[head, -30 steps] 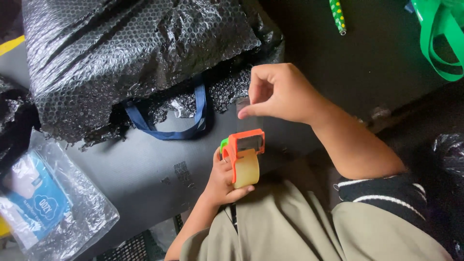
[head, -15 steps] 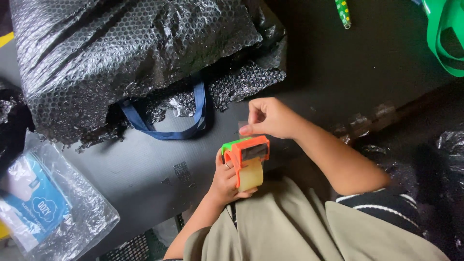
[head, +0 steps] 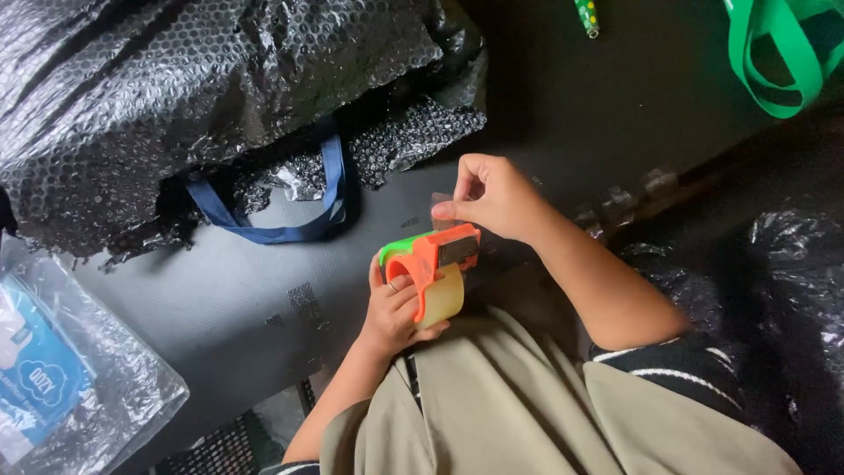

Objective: The person wraps a blue tote bag in black bubble wrap on a table. They fold the bubble wrap around the bag, smooth the edges, and secure the package using a tape dispenser and clear packing tape.

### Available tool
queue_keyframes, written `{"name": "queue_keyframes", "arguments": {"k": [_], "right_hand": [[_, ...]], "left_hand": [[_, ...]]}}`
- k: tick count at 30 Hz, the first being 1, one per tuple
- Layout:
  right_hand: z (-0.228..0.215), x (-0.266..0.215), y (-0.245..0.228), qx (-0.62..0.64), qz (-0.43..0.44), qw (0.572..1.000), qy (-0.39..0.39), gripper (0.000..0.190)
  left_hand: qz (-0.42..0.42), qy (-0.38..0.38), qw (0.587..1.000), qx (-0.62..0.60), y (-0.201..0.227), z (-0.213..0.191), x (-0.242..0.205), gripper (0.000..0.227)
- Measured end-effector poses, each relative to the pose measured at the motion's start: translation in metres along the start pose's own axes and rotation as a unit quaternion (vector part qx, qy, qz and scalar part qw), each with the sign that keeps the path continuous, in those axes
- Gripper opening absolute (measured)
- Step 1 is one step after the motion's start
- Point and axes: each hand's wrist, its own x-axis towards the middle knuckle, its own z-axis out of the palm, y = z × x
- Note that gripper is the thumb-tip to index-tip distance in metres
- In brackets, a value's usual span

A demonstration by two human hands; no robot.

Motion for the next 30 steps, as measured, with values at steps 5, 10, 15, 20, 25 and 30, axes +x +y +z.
{"name": "queue_keyframes", "arguments": {"k": [5,10,15,20,25,30], "right_hand": [[-0.008,-0.003,-0.002,-0.054,-0.006,0.998,0.032,0.030],[-0.014,-0.004,-0.004,-0.067,-0.018,0.996,0.060,0.033],[-0.025,0.001,0.014,-0.117,-0.012,0.984,0.135,0.034],[-0.056,0.000,0.041,-0.106,0.007,0.970,0.221,0.034],[-0.096,-0.042,0.012,0.015,-0.007,0.996,0.083,0.019],[-0.116,-0.087,-0.028,-0.020,0.045,0.999,-0.009,0.016]], "left_hand": [[0.019,0.011,1.000,0.018,0.006,-0.002,0.016,0.043],[0.029,0.014,0.999,0.030,0.000,0.005,0.004,0.042],[0.036,0.014,0.998,0.041,0.003,0.006,0.003,0.039],[0.025,0.007,0.999,0.044,0.006,0.004,0.002,0.039],[-0.007,-0.001,1.000,0.009,0.003,-0.002,-0.004,0.040],[-0.016,-0.013,0.999,-0.025,-0.001,-0.004,-0.007,0.038]]}}
